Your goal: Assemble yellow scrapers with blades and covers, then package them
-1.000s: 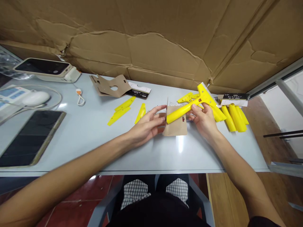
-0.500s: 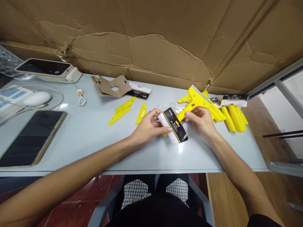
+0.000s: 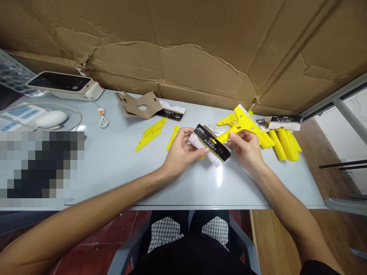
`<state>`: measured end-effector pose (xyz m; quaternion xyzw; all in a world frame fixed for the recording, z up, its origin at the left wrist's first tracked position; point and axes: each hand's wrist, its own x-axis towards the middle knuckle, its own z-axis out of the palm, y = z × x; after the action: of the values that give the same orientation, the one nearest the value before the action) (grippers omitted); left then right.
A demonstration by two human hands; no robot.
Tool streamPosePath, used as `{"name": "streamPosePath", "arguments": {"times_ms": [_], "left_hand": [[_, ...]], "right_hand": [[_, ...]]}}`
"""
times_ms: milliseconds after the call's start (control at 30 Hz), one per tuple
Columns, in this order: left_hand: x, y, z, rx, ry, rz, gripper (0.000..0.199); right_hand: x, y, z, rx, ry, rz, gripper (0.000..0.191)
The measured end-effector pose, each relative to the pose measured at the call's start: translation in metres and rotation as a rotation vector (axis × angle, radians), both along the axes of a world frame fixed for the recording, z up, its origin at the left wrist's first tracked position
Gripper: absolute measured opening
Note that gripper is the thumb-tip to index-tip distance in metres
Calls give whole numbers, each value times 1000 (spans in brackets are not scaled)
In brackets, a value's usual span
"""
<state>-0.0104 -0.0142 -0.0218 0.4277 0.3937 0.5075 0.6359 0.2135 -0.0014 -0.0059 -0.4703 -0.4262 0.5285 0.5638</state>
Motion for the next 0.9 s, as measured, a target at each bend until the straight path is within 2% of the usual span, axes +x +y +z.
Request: {"name": "streamPosePath", "arguments": {"times_ms": [67,200,367,500,600,767,900], "left_hand": [[0,0,0,-15,-5,-10,69],[-1,-1,3,-1,11,-112,69],[-4,3,10,50,54,-106,79],[-4,8,12,23,-56,-110,65],[-5,12,12,-39,-171,-107,54],[-7,11,18,-50,-193,-36,42],[-5,9,20,-60,-194,3,44]], "right_hand": [[-1,-1,-2,11,-40,50,34],[-4,-7,-4,32,-186,197,30],[-6,-11,3,135,-349,276,40],[-6,-11,3,166,-472,310,48],[-12,-15,-5,96,-296,344,51],[-28,-25,-14,-107,160,604,48],[-33,-28,-12,-163,289,718,55]]}}
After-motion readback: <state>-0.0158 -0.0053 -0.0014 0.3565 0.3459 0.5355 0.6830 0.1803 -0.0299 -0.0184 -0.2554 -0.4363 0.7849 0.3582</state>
